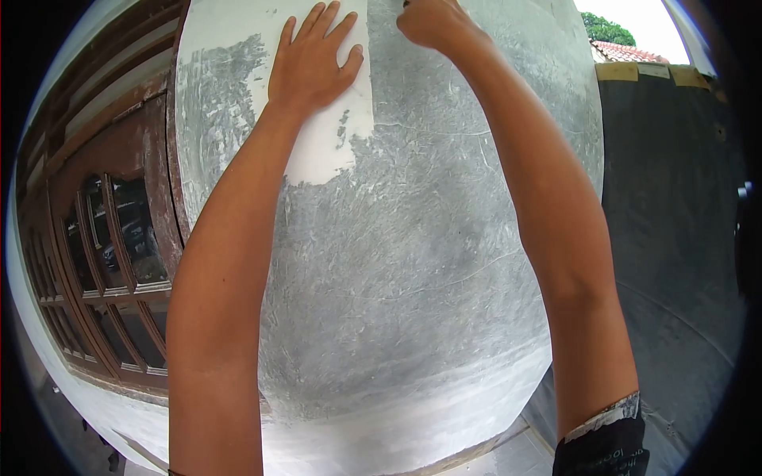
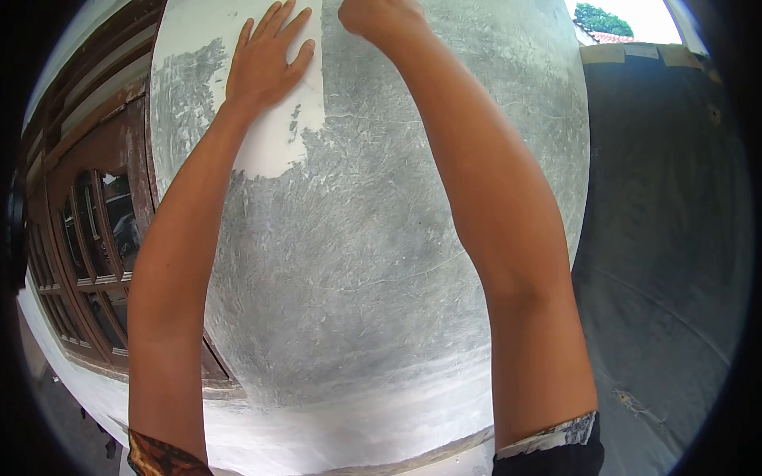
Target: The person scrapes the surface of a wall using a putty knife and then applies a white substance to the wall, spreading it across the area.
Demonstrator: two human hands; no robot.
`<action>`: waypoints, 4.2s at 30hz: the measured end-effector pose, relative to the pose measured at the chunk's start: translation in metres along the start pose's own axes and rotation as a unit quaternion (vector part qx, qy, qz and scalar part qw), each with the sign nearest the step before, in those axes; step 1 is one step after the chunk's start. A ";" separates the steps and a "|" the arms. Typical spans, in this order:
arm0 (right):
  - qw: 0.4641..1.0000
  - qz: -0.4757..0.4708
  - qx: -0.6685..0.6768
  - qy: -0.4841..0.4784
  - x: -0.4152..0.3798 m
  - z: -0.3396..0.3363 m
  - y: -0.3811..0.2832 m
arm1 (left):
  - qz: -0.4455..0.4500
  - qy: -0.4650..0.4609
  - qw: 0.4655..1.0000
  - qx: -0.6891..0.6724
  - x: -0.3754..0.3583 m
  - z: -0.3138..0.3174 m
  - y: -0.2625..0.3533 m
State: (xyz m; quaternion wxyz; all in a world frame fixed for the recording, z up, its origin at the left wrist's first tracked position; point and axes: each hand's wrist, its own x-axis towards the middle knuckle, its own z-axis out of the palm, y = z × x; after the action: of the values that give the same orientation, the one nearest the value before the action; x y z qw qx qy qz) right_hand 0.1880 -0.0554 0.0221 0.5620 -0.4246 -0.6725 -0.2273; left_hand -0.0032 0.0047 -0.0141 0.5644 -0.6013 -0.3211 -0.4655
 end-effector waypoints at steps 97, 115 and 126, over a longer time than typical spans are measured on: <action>0.998 -0.047 -0.021 0.046 -0.035 0.030 -0.006 | 0.012 0.020 1.000 -0.019 -0.001 -0.002 -0.003; 0.993 -0.063 0.026 0.093 -0.028 0.034 -0.006 | 0.011 0.028 0.999 -0.017 0.001 0.000 -0.004; 0.995 -0.029 -0.025 0.087 -0.058 0.043 0.004 | 0.005 0.025 0.999 -0.025 0.000 0.000 -0.006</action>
State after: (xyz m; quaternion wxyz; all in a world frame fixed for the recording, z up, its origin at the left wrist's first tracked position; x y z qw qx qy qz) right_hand 0.1680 -0.0382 -0.0452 0.6008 -0.3977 -0.6270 -0.2963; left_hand -0.0085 0.0055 -0.0123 0.5595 -0.6051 -0.2917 -0.4856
